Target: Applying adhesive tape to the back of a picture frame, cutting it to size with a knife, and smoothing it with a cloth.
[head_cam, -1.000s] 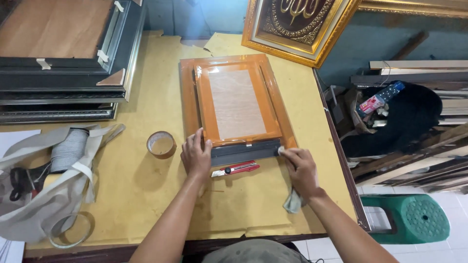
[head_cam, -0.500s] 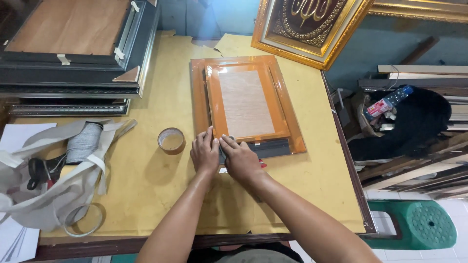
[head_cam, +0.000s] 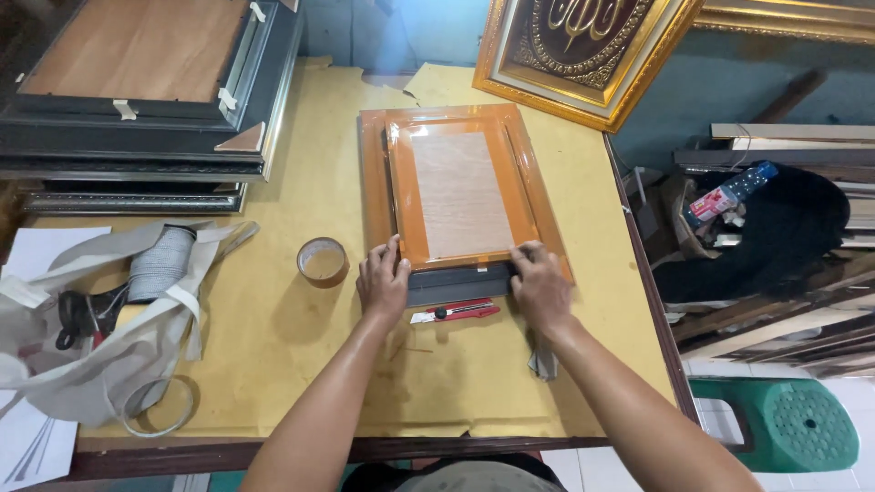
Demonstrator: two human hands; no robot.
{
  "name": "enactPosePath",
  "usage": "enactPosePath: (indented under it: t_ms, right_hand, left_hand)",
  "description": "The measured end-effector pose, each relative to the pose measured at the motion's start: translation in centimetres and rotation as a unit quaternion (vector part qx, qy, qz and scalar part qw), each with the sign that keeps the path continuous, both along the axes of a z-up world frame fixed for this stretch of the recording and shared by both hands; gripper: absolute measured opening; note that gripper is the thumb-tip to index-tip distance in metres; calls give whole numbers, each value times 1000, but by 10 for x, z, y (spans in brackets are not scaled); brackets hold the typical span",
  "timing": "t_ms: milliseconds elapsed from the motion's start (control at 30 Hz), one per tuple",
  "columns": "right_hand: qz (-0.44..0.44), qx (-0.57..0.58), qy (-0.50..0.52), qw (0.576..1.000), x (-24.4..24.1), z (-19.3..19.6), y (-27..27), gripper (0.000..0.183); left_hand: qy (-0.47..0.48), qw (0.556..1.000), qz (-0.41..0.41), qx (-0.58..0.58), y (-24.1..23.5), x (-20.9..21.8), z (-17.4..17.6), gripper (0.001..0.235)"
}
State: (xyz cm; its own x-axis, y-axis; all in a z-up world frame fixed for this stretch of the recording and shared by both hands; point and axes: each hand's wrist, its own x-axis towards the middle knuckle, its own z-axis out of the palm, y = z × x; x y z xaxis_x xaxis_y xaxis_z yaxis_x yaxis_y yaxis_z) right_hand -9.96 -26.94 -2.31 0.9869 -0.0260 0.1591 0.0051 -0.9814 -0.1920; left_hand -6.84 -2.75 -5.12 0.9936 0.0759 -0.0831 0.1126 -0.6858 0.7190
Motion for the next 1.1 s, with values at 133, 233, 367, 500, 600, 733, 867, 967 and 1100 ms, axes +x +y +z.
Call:
enactPosePath:
  t_ms: [133, 233, 367, 500, 600, 733, 867, 967, 1100]
  right_hand:
    - [71, 27, -33, 997, 1, -4, 70, 42]
    - [155, 45, -67, 985, -1, 0, 113, 50]
    - [199, 65, -56, 976, 3, 2, 108, 47]
    - [127, 57, -35, 990, -3, 17, 55, 42]
    - [55, 52, -19, 997, -2, 17, 5, 43]
    - [13, 34, 1, 999, -5, 20, -33, 47]
    - [41, 41, 29, 998, -8, 18, -25, 50]
    - [105, 56, 24, 993, -3, 12, 6, 50]
    - [189, 46, 16, 981, 1, 10, 71, 47]
  left_hand:
    - [4, 1000, 0, 6, 0, 3, -6, 48]
    - [14, 1000, 6, -8, 0, 2, -6, 50]
    - [2, 1000, 16, -19, 0, 3, -8, 52]
    - [-10, 1000, 24, -2, -4, 0, -12, 53]
    - [3, 1000, 12, -2, -3, 0, -4, 56]
    - [-2, 1000, 9, -8, -1, 1, -4, 58]
    - [16, 998, 17, -56, 1, 3, -19, 58]
    - [16, 997, 15, -70, 4, 10, -26, 58]
    - [16, 991, 16, -130, 4, 4, -17, 59]
